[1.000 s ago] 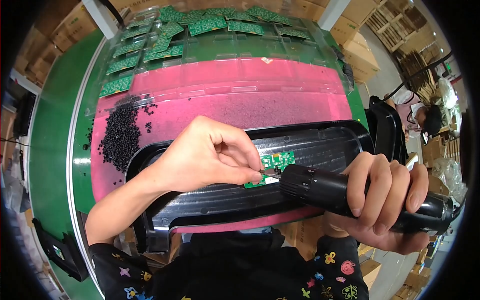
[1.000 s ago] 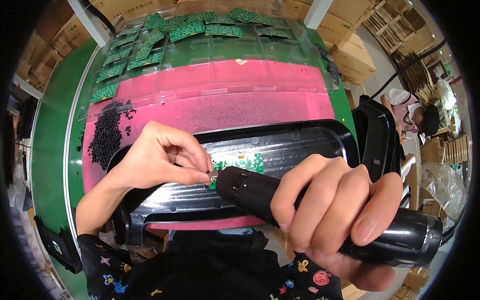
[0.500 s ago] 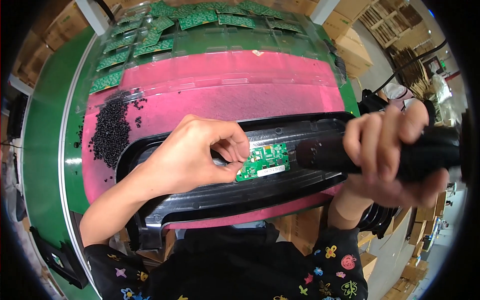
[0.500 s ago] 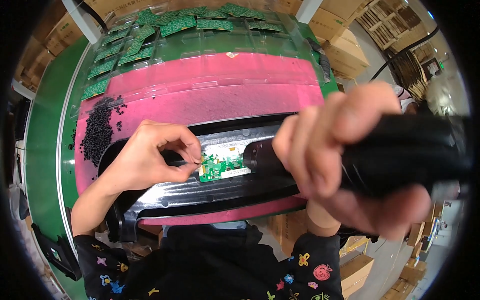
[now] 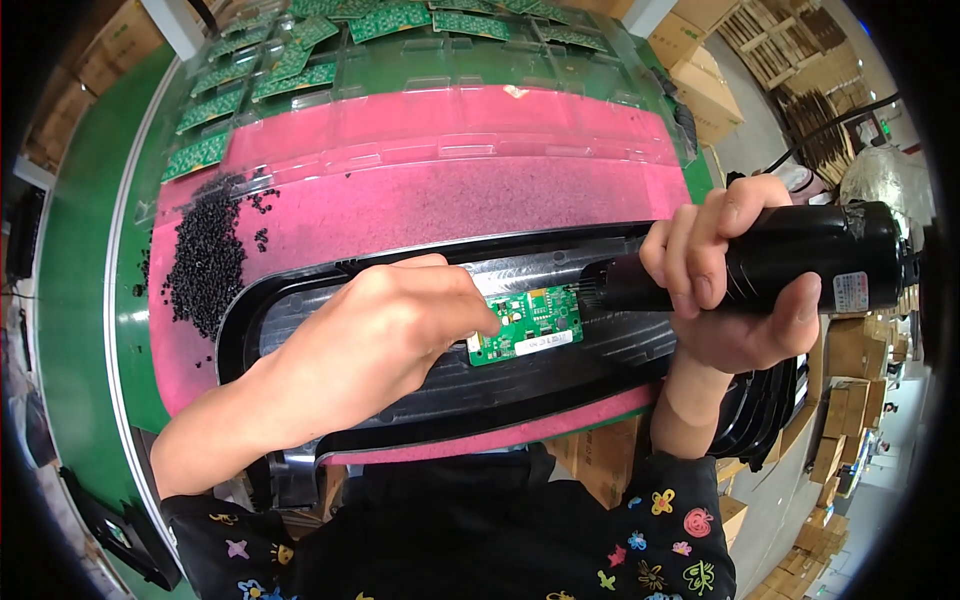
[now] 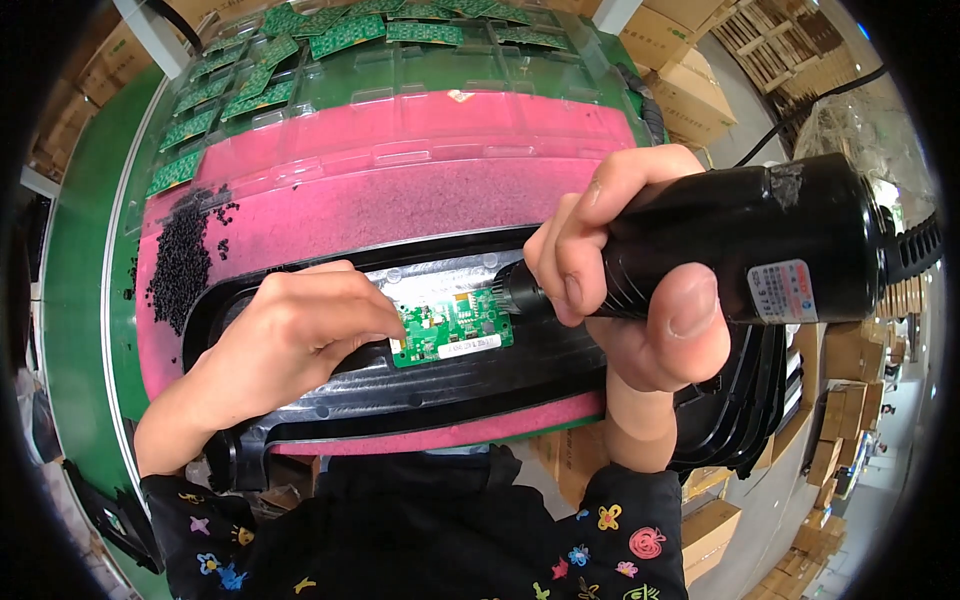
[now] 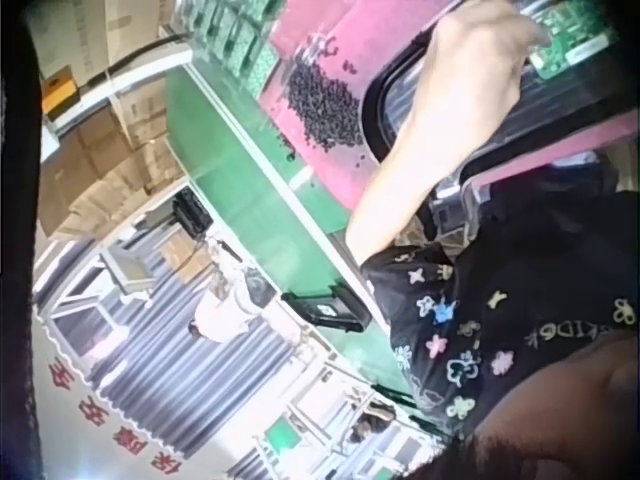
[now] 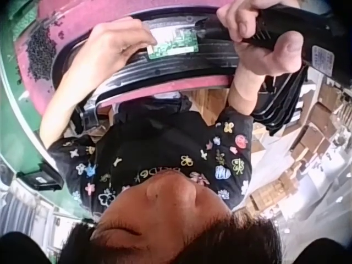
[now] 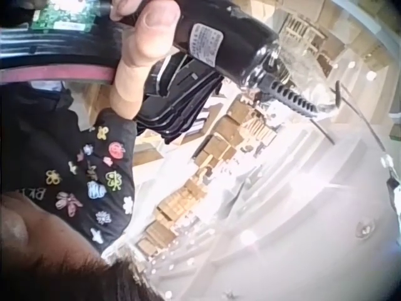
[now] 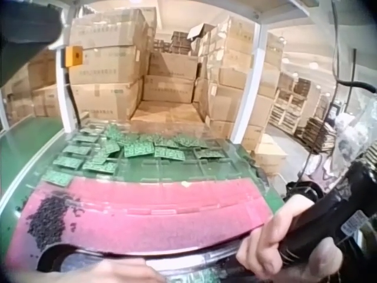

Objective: Installing circuit boards into plastic electronic device components using an electric screwdriver.

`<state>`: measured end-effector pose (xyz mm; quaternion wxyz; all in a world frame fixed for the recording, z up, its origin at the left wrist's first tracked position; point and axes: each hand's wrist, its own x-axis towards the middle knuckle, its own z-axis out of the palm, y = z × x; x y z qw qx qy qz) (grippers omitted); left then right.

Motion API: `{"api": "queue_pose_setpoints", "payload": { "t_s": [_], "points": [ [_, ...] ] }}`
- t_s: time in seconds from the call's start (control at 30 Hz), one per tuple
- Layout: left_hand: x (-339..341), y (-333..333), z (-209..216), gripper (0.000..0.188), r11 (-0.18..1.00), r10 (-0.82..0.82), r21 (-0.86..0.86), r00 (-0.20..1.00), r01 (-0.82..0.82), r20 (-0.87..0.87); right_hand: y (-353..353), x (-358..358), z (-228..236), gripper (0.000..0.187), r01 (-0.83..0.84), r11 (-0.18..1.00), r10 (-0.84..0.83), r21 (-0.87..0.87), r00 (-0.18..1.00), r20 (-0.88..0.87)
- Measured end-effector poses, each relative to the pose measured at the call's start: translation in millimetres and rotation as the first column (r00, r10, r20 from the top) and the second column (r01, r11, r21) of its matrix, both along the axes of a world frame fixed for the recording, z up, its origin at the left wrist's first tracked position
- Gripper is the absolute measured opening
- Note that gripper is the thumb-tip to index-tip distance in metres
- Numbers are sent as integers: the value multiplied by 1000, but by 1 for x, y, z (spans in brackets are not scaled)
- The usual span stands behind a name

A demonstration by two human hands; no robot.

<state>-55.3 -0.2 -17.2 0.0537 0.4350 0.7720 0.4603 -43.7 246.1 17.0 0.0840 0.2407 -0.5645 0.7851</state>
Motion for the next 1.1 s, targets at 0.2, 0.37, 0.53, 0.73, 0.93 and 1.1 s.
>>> {"api": "queue_pose_setpoints", "payload": {
  "t_s": [0.2, 0.37, 0.53, 0.73, 0.93, 1.1],
  "points": [
    [8, -4, -2, 36, 966, 11, -255, 998, -28, -67, -6, -1, 0, 56, 34, 999, -35, 29, 999, 36],
    [11, -4, 6, 43, 935, 14, -352, 997, -39, -75, -8, -4, 4, 51, 29, 991, -35, 128, 998, 50],
    [11, -4, 9, 45, 901, 7, -430, 992, -62, -129, -14, -6, 4, 45, 66, 976, -79, 209, 995, 57],
    [11, -6, 6, 44, 897, -8, -435, 981, -77, -191, -18, -4, -3, 46, 162, 968, -172, 191, 984, 36],
    [7, -2, -1, 31, 957, 51, -270, 978, -106, -202, -14, 13, 12, 44, -46, 961, 36, -274, 999, -40],
    [2, 2, 6, 21, 993, 58, 97, 994, -67, 93, -27, 28, 25, 38, -134, 927, 100, -349, 988, -113]
  ]
}}
